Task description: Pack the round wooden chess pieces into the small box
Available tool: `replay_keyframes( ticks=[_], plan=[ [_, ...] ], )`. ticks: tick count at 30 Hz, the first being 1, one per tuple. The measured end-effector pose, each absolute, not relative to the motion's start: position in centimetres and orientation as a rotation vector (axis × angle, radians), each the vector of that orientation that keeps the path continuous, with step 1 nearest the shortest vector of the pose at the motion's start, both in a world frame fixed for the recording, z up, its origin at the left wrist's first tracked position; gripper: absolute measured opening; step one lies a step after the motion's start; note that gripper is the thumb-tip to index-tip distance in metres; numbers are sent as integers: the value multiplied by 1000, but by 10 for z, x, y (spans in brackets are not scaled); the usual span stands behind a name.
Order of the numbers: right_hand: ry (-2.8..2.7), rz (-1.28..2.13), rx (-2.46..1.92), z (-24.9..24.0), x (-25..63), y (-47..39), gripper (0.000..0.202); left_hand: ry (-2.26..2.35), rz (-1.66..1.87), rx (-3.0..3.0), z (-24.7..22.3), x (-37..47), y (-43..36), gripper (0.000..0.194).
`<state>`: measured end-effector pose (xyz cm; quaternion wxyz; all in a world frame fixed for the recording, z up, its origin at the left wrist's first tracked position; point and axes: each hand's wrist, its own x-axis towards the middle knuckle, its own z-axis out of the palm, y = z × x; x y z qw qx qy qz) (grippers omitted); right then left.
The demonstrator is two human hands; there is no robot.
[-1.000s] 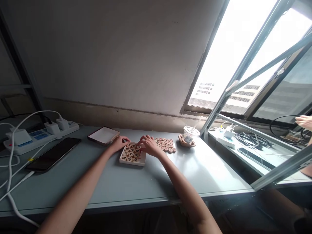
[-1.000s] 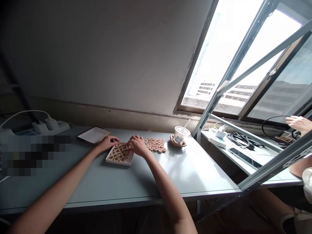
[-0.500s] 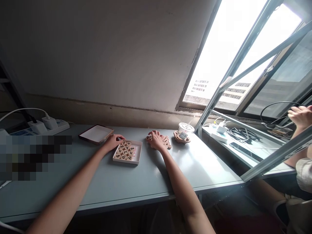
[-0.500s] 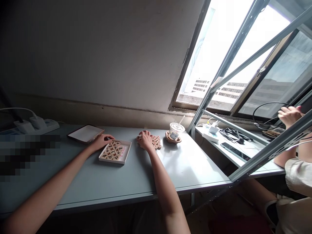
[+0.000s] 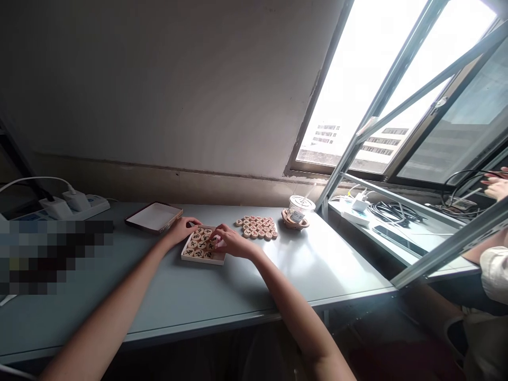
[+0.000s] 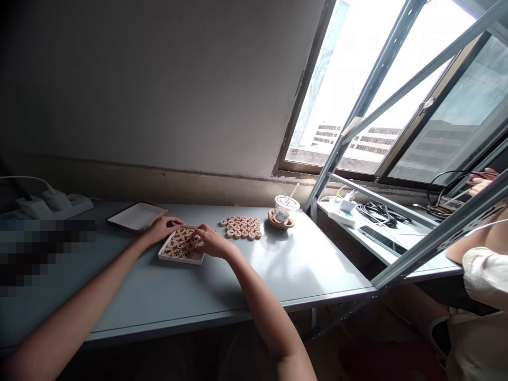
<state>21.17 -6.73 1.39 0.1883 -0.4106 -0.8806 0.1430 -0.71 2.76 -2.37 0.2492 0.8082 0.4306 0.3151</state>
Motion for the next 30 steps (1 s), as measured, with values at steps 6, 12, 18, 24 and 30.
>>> replay_keyframes(
  ticks=[6, 12, 18, 24, 30],
  plan=[
    [-2450, 431, -1169, 13, 210, -65, 23, 1169, 860, 2194, -22, -7, 26, 33],
    [-2373, 468, -1119, 12, 216, -59, 21, 1177, 855, 2197, -24, -7, 28, 33],
    [-2121, 304, -1193, 4, 242, -43, 14, 1204, 849, 2166, -20, -6, 23, 34],
    [-2065, 1, -1544, -5, 254, -37, 13, 1213, 859, 2127, -20, -5, 21, 33],
    [-2180, -124, -1754, 0, 257, -43, 13, 1212, 854, 2137, -18, -5, 20, 33]
  ],
)
